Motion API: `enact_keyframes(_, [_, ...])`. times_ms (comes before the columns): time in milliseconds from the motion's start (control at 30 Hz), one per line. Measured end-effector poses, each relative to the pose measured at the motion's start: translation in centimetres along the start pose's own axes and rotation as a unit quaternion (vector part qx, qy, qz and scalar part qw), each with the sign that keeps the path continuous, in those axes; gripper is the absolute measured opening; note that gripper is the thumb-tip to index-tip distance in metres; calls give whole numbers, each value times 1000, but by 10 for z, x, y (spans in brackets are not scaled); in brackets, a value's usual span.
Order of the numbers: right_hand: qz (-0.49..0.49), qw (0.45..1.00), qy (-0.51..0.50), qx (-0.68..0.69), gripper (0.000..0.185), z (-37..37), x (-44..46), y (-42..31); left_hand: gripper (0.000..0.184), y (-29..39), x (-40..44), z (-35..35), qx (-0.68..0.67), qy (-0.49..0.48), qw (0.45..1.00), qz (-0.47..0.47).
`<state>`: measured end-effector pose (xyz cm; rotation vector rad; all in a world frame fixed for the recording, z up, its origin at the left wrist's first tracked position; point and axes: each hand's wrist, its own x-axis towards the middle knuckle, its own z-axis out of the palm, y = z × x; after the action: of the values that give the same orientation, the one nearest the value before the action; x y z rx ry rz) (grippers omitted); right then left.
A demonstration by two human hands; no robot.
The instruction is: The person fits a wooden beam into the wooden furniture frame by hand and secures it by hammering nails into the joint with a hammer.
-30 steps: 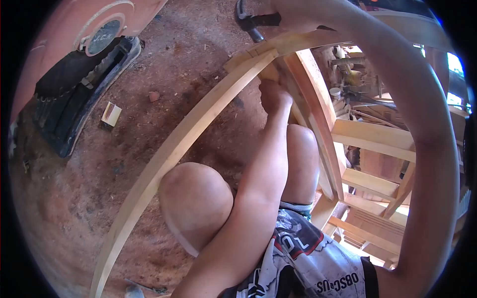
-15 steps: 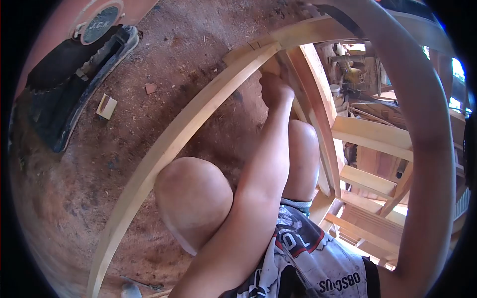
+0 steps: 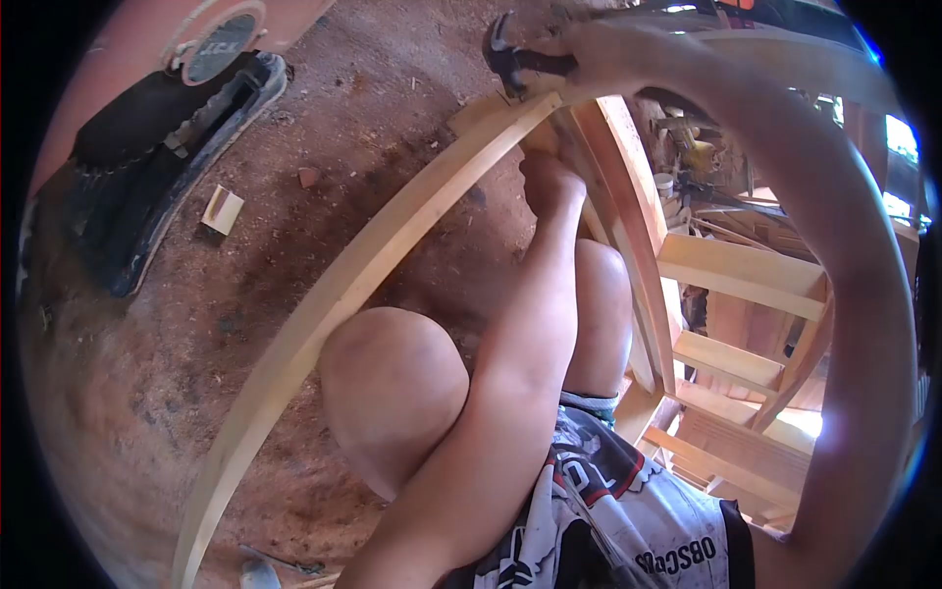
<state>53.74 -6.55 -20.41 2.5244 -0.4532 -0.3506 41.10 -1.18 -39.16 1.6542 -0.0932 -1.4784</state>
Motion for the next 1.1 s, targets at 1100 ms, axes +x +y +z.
enact_keyframes(1100, [-88, 945, -289, 123, 32, -29, 23, -3, 60, 3, 1, -2, -14, -37, 999, -20])
